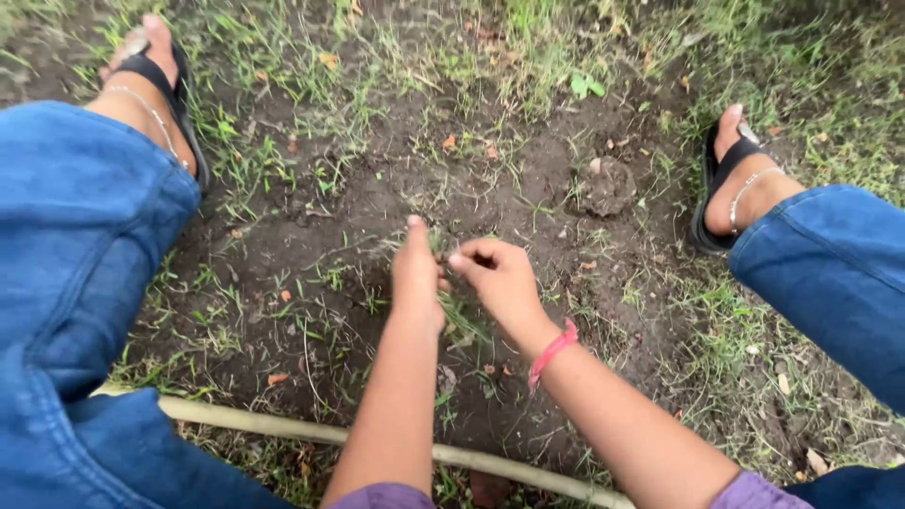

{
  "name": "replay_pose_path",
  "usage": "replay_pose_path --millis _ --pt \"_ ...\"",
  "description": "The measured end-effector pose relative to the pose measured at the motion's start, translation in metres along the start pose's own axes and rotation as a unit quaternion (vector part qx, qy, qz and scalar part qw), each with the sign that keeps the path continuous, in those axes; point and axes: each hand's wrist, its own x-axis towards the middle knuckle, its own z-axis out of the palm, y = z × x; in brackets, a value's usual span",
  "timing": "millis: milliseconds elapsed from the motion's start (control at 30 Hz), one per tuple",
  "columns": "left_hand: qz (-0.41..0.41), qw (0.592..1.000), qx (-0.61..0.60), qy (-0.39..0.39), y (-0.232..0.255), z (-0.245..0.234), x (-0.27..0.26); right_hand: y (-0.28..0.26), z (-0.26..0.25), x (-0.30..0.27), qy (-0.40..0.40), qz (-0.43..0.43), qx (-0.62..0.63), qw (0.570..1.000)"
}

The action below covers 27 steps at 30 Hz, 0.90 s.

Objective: Pulling weeds and grass from the ground by hand.

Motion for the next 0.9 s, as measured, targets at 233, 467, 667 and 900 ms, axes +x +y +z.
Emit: replay_pose_path --millis 233,467,667,900 --pt "-0.012 0.995 -0.076 -0.067 -0.01 -0.003 0.013 -0.032 0.017 -0.032 0.069 -0.334 -0.231 0.911" --pt "0.061 0.978 -0.139 0.146 0.02 -0.038 0.031 0.061 0.004 -0.019 -0.061 -0.051 -0.015 0.997" --pt "0.11 0.977 -0.093 0.155 0.022 -0.038 0.032 0.015 0.036 -0.092 -0.337 -0.256 -0.388 0.819" --pt "0.108 0.981 -0.084 0.139 0.013 -0.033 0.035 0.081 0.044 -0.118 -0.383 -0.409 -0.443 0.7"
